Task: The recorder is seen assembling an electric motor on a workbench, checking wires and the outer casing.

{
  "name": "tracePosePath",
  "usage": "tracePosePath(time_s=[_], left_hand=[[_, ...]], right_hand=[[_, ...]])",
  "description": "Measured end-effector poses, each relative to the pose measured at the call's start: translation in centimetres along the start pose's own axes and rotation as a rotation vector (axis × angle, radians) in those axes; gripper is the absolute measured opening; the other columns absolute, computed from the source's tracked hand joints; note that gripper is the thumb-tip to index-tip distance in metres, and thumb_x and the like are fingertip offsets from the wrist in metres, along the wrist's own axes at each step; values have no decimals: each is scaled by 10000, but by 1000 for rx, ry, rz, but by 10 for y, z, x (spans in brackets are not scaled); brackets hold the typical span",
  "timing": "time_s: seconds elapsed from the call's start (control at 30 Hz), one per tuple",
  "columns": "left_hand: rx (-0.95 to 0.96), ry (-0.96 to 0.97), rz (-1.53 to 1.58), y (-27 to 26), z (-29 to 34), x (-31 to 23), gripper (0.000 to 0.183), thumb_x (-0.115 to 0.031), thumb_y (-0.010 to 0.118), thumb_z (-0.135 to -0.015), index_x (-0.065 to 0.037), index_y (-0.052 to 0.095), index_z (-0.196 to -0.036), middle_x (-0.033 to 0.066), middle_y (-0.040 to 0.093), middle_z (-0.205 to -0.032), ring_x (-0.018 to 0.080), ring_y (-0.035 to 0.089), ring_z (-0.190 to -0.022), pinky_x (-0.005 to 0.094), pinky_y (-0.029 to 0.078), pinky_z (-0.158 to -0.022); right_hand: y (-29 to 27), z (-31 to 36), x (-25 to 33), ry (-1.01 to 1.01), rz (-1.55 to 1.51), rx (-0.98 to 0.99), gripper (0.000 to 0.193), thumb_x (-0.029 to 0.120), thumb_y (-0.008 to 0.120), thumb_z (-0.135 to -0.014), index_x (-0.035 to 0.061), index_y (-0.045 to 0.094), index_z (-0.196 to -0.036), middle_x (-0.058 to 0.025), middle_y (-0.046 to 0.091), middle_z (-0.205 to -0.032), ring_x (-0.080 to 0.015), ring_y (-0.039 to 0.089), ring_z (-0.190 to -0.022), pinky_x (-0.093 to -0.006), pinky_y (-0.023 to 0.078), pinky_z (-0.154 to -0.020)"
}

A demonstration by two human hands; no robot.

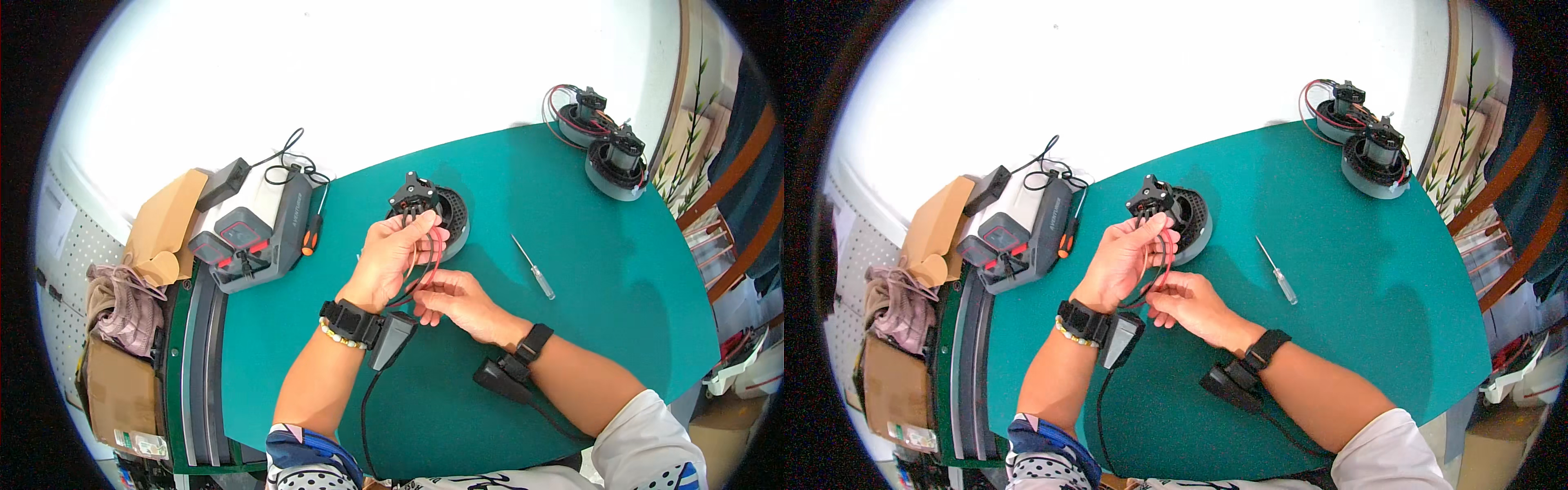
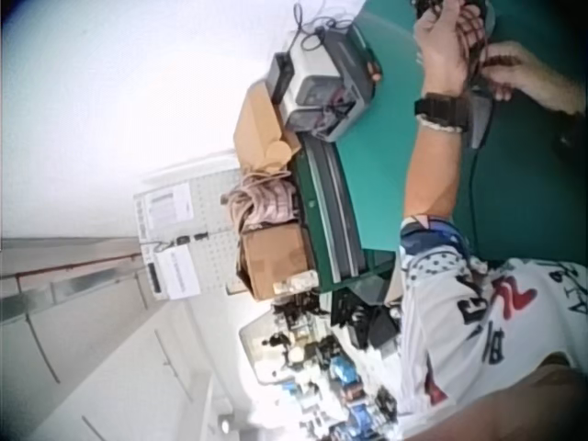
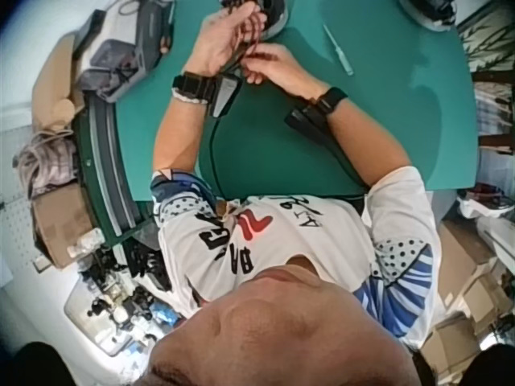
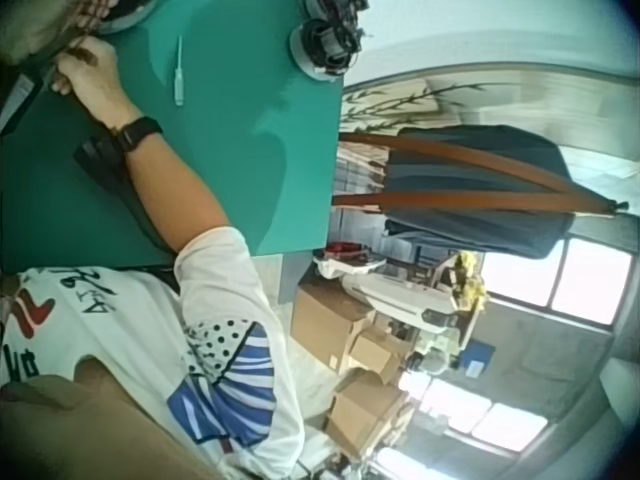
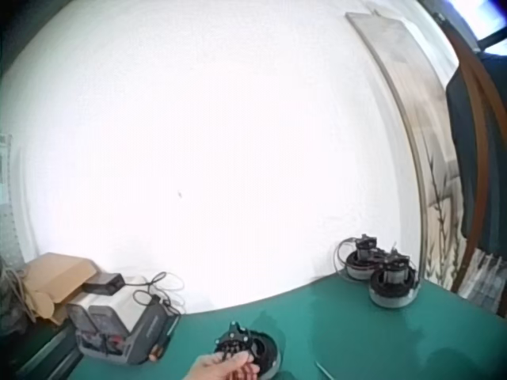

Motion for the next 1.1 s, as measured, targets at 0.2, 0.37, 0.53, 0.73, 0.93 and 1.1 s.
tracePosePath(time_s=[0.2,0.37,0.53,0.73,0.93,1.1], left_hand=[[-11,85,-71,-1,0,4,248,-268,661,-938,-31,640,-1009,79,684,-861,147,646,-741,293,545,-683],[-12,46,-144,-3,3,0,357,-390,628,-947,-34,634,-967,61,657,-808,156,628,-714,292,533,-673],[-152,-97,-90,-21,1,-11,452,-487,619,-927,-35,634,-924,53,644,-785,178,621,-697,314,526,-679],[-244,40,-194,-30,-2,-7,464,-511,641,-904,-49,623,-868,61,636,-764,185,627,-670,324,536,-632],[-328,166,-441,-34,-10,-12,481,-489,654,-899,-9,621,-916,86,638,-760,181,644,-711,300,541,-575],[-678,682,-1115,-11,-9,-38,595,-481,717,-835,71,625,-1040,145,672,-830,237,657,-823,344,537,-719]], right_hand=[[2,-1,1,16,20,18,229,184,609,-953,21,616,-1114,-70,657,-881,-129,618,-751,-264,511,-667],[-2,-1,-2,-25,6,-17,200,155,603,-948,15,613,-1091,-71,655,-870,-127,622,-708,-256,510,-617],[3,0,0,-9,-11,-12,192,144,605,-946,17,611,-1090,-65,651,-858,-120,619,-706,-248,506,-608],[4,-1,-1,-18,-29,-2,189,140,607,-944,21,611,-1091,-59,648,-855,-117,618,-703,-246,501,-601],[2,0,0,-13,-37,1,193,137,608,-942,19,609,-1094,-55,642,-854,-121,619,-704,-247,490,-590],[0,0,0,-5,-14,-8,183,131,607,-941,14,608,-1081,-57,641,-855,-126,621,-705,-254,492,-591]])
Point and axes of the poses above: each hand's wrist, its own z-axis away from the middle knuckle, its own y-axis out of the palm, x = y × z, the point moved 4 cm from there along -z, towards the middle knuckle
